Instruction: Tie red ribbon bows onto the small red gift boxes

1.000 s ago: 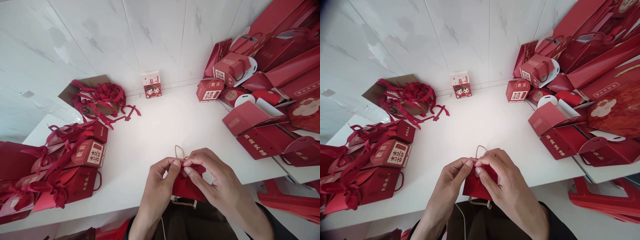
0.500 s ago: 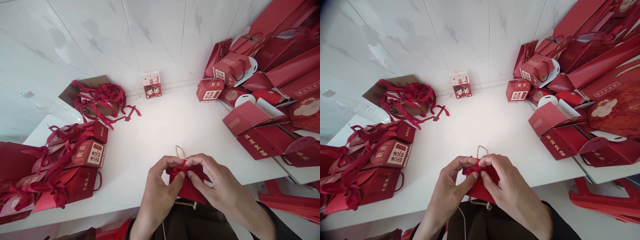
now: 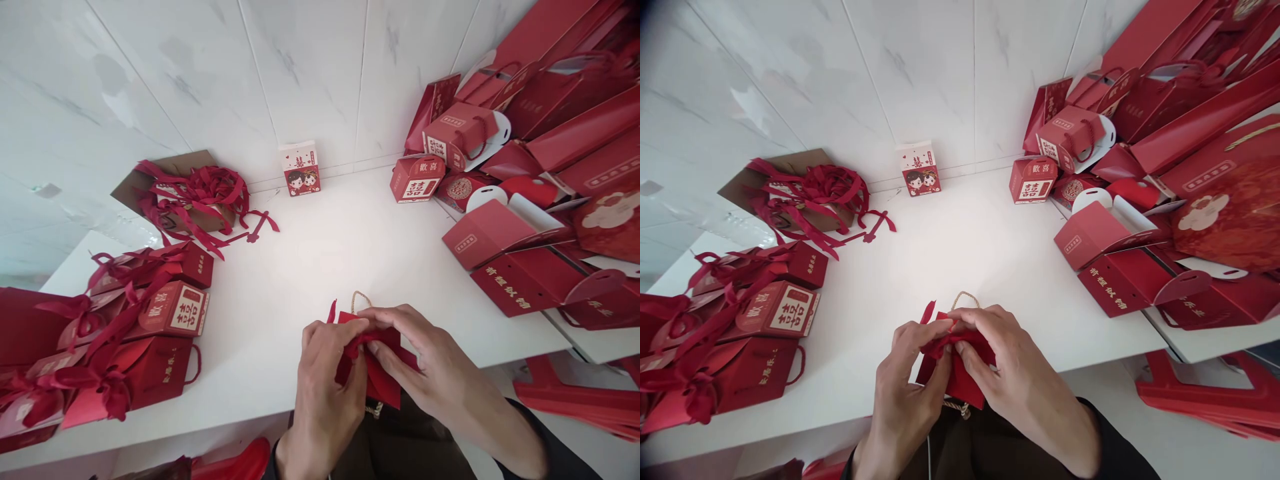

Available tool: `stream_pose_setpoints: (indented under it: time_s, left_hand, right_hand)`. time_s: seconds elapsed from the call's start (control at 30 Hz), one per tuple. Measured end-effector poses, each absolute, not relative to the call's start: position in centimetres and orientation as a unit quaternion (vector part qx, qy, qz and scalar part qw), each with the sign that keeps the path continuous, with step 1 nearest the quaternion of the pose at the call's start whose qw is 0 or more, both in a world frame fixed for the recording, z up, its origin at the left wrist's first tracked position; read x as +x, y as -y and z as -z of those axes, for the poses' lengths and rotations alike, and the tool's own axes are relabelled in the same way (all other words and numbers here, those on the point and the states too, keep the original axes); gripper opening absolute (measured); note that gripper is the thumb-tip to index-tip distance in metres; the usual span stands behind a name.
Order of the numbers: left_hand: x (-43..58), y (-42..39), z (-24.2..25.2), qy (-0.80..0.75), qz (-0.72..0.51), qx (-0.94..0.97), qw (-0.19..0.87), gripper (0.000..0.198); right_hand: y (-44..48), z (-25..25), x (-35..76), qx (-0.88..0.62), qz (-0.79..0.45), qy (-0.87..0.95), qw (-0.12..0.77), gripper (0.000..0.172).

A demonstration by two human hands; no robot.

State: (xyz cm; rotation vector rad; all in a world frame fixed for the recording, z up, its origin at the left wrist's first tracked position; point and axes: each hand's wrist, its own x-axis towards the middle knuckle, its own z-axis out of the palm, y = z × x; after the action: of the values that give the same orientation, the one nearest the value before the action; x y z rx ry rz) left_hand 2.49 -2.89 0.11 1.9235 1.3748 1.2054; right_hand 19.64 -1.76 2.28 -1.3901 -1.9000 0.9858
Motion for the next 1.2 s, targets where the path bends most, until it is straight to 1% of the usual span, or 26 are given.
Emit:
stream_pose_setpoints:
  time_s: [0.13, 0.27, 0.4, 0.47, 0.63, 0.77, 0.87, 1.0, 1.07, 1.13, 1.2]
  left_hand:
    - [2.7, 2.8, 0.3, -0.486, -0.446, 0.735, 0.157, 0.048]
    - [2.9, 2.6, 1.0, -0.462, -0.497, 0.73, 0.089, 0.043]
    - [3.0, 2.6, 1.5, -0.458, -0.504, 0.729, 0.069, 0.045]
    - [3.0, 2.8, 1.7, -0.464, -0.505, 0.725, 0.069, 0.046]
    - [2.8, 3.0, 1.6, -0.516, -0.495, 0.698, 0.041, 0.045]
    - [2.5, 3.0, 1.0, -0.521, -0.448, 0.727, 0.018, 0.033]
    - [2.2, 3.5, 0.2, -0.52, -0.428, 0.738, 0.036, 0.031]
    - [1.8, 4.1, -0.6, -0.539, -0.415, 0.717, 0.151, 0.029]
    - [1.7, 4.0, -0.7, -0.566, -0.406, 0.69, 0.197, 0.022]
    - [1.6, 3.8, -0.8, -0.581, -0.401, 0.674, 0.217, 0.011]
    - [1.6, 3.6, -0.7, -0.579, -0.404, 0.67, 0.23, 0.009]
  right_hand:
    - [1.8, -2.2, 19.7, -0.524, -0.393, 0.695, 0.295, 0.024]
    - [2.0, -2.3, 19.7, -0.523, -0.433, 0.677, 0.285, 0.021]
    - [2.0, -2.2, 19.8, -0.544, -0.467, 0.644, 0.266, 0.033]
    - [1.8, -2.2, 19.8, -0.549, -0.472, 0.637, 0.265, 0.034]
    - [1.6, -2.5, 19.8, -0.539, -0.471, 0.651, 0.253, 0.026]
    - [1.5, -2.5, 19.7, -0.55, -0.453, 0.657, 0.245, 0.023]
    - [1.4, -2.5, 19.8, -0.562, -0.444, 0.654, 0.242, 0.022]
    - [1.5, -2.4, 19.8, -0.562, -0.451, 0.646, 0.25, 0.022]
    - [1.5, -2.4, 19.7, -0.562, -0.45, 0.646, 0.253, 0.02]
    - [1.5, -2.4, 19.6, -0.565, -0.442, 0.649, 0.254, 0.018]
    - [1.4, -2.4, 19.6, -0.568, -0.432, 0.649, 0.264, 0.016]
